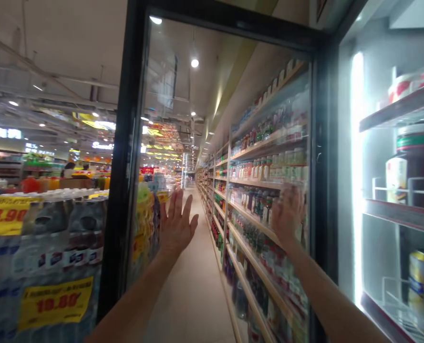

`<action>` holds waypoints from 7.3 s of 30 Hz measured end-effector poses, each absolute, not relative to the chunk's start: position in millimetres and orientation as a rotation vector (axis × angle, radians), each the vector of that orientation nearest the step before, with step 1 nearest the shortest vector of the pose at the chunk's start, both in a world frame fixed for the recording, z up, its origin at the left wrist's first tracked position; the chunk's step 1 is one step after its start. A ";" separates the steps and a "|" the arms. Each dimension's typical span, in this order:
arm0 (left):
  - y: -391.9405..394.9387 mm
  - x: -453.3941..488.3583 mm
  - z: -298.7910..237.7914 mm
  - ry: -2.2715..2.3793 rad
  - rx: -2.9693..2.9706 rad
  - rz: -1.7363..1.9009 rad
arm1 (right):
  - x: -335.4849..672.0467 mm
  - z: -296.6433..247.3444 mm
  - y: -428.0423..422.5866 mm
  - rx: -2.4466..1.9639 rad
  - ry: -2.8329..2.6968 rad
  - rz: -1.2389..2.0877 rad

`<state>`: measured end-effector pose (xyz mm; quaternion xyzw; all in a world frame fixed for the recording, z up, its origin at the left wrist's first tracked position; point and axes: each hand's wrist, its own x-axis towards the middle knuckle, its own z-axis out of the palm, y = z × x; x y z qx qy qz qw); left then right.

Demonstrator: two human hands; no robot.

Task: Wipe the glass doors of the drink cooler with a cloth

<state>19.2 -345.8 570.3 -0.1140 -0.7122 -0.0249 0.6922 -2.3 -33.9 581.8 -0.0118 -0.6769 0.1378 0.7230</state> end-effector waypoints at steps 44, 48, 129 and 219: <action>-346.7 22.0 571.3 -1.583 -0.255 -0.026 | 4.8 557.0 -112.0 0.117 -1.516 0.302; -347.9 22.2 571.5 -1.570 -0.262 -0.014 | 12.7 528.4 -151.2 0.555 -1.604 -0.014; -350.5 35.2 699.7 -1.485 -0.197 -0.002 | -3.0 732.7 -1.5 -0.101 -1.522 0.501; -369.7 48.9 751.3 -1.483 -0.306 -0.025 | 2.9 682.8 -109.8 0.212 -1.507 0.168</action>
